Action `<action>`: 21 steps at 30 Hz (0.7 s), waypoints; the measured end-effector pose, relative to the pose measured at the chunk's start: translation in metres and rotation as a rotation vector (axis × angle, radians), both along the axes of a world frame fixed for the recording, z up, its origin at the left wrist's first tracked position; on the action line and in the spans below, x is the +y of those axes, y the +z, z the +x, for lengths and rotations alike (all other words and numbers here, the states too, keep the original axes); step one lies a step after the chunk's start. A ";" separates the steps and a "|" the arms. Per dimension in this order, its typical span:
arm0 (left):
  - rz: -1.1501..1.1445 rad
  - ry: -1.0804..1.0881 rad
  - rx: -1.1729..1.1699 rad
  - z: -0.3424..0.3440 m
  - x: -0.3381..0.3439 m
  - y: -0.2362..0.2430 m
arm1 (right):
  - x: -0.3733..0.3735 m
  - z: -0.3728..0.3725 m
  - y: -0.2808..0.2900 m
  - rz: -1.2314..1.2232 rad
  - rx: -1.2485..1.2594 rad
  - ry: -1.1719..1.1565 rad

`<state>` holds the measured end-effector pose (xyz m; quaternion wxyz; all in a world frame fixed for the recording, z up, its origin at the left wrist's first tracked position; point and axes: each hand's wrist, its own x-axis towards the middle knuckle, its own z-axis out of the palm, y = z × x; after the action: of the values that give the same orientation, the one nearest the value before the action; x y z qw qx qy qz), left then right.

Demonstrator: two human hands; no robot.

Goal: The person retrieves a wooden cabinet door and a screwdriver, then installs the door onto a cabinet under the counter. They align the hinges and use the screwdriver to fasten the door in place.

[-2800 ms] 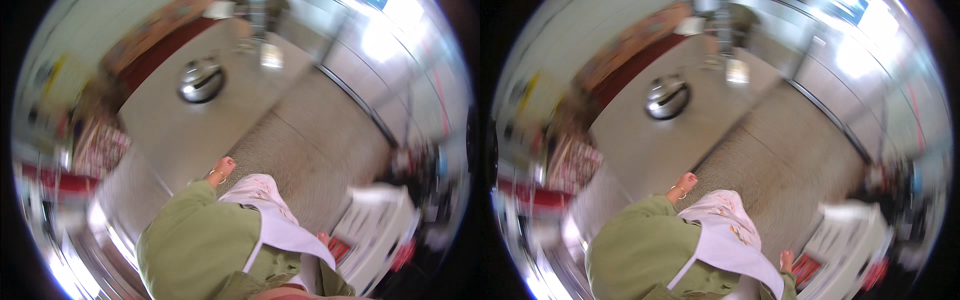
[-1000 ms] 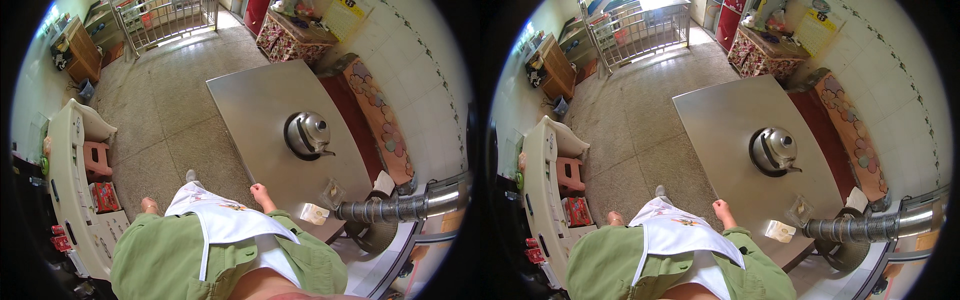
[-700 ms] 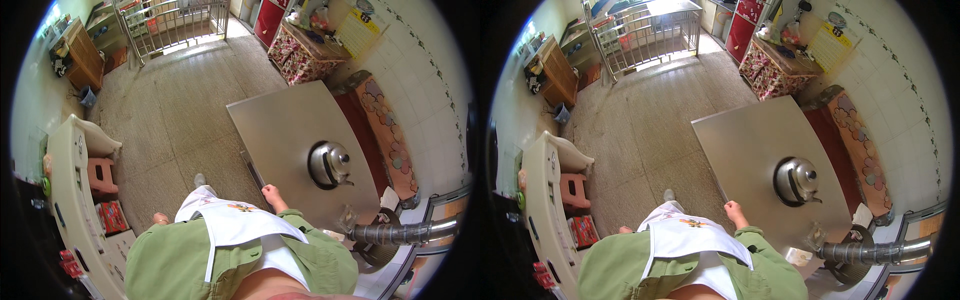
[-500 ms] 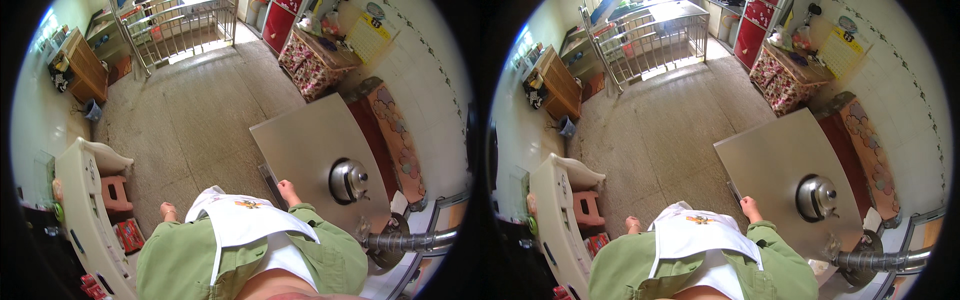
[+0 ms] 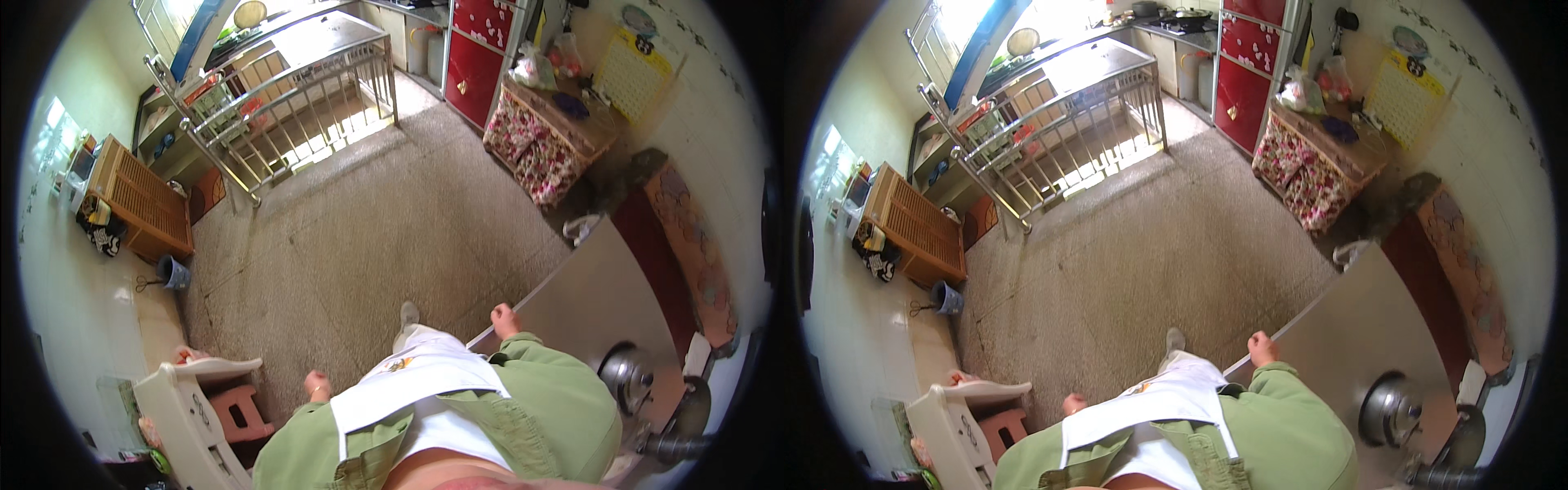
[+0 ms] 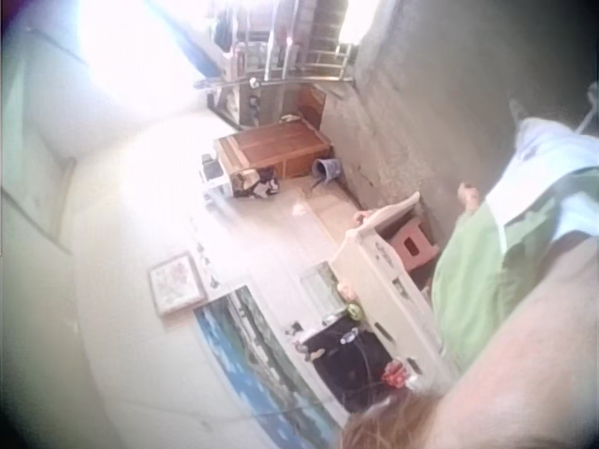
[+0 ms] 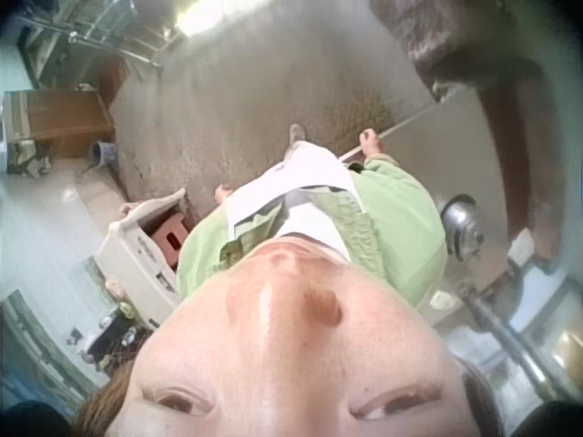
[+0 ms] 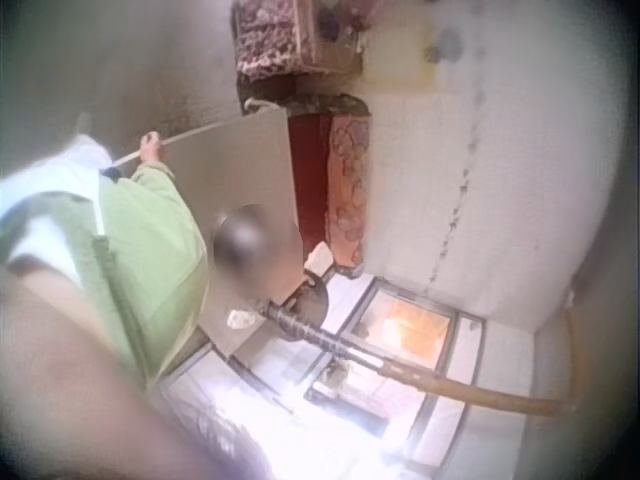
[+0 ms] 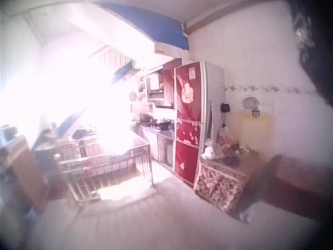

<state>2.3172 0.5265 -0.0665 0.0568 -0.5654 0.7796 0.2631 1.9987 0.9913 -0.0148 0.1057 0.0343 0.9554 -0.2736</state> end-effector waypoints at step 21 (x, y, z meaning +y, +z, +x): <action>0.014 -0.199 -0.094 -0.586 -0.211 0.015 | -0.139 -0.474 -0.006 0.053 -0.569 0.251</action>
<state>1.7308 0.3152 -0.0512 0.1232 -0.4965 0.8266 0.2346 1.5252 0.8527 -0.0208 0.4007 -0.0060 0.8911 -0.2127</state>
